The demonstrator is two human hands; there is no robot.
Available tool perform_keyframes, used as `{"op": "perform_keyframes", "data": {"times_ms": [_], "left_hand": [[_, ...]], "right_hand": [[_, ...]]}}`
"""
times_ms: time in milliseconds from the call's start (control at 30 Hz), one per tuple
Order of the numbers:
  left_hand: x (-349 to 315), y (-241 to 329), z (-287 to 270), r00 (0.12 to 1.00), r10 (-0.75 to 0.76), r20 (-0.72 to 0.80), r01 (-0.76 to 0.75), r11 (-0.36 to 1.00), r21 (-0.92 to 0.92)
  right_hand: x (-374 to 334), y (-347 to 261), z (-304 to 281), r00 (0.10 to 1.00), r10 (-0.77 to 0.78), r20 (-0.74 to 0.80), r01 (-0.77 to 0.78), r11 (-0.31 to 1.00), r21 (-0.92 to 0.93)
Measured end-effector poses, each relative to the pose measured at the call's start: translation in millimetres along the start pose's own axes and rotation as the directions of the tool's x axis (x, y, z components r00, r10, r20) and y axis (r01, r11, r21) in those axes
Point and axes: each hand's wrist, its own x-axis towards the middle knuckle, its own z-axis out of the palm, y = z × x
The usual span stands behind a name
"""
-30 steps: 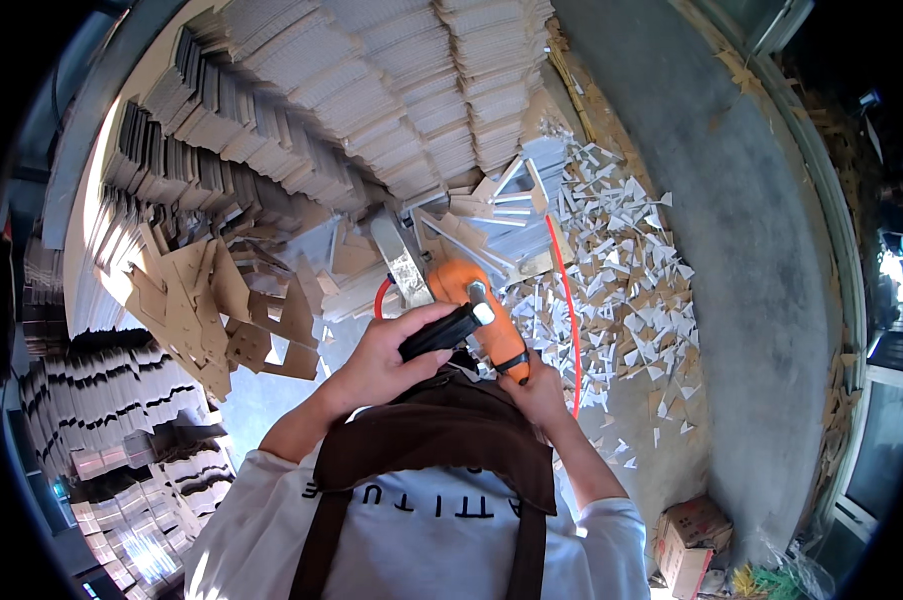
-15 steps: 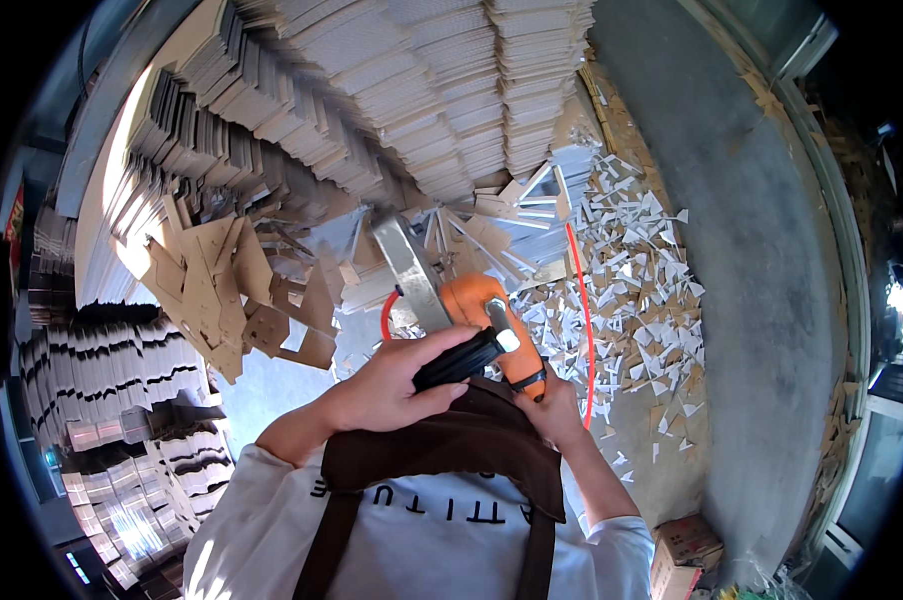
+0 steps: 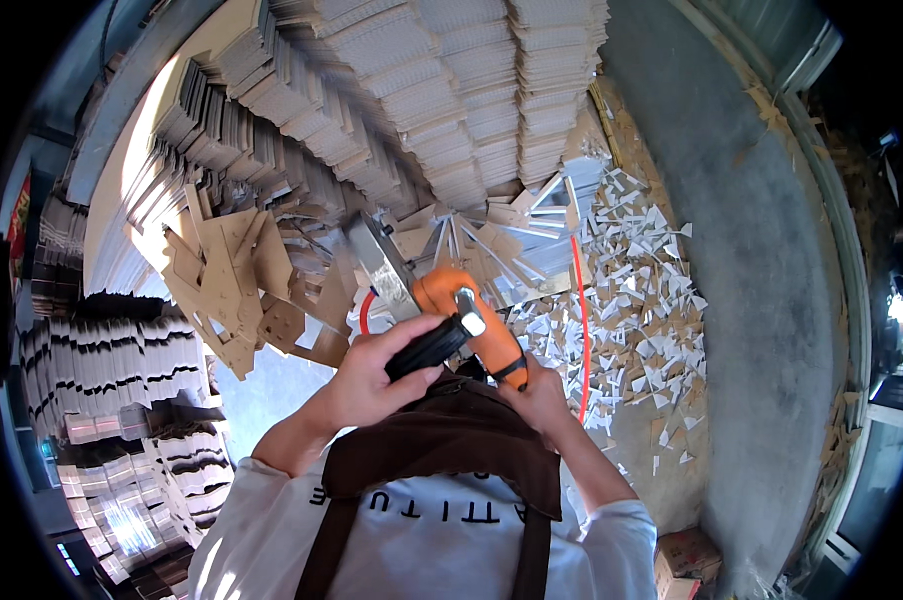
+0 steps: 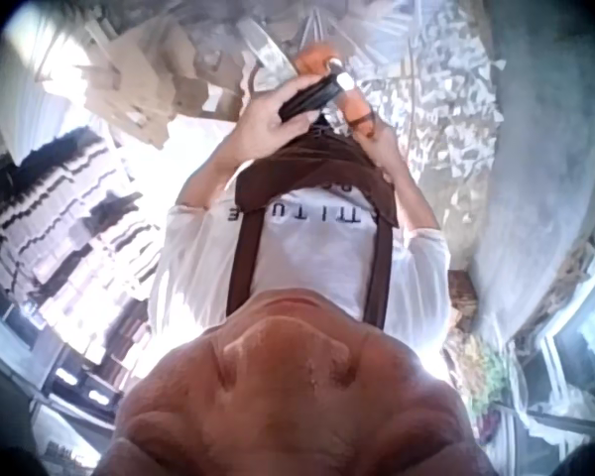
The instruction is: The person uses a handheld power saw to cut a stack of flat cardboard sheets. They guide the saw along the edge of the stack, producing small cardboard shavings that fall to the floor. The person adjusts their grip and position to continue cutting through the material.
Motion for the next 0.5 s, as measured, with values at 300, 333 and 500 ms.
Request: {"op": "perform_keyframes", "data": {"times_ms": [300, 333, 500], "left_hand": [[3.5, 1.9, -11.0, 0.994, -0.105, 0.024, 0.106, 0.991, -0.080], [3.1, -0.8, -8.4, 0.997, -0.078, 0.021, 0.080, 0.994, -0.073], [2.1, -11.5, -2.4, 0.992, -0.117, 0.054, 0.123, 0.983, -0.135]], "right_hand": [[12.5, -0.5, 9.3, 1.000, 0.003, -0.022, -0.003, 1.000, -0.007], [13.4, 4.5, 11.9, 1.000, -0.004, -0.025, 0.003, 1.000, -0.004], [5.2, 12.9, 10.8, 1.000, -0.014, -0.007, 0.014, 1.000, 0.016]]}}
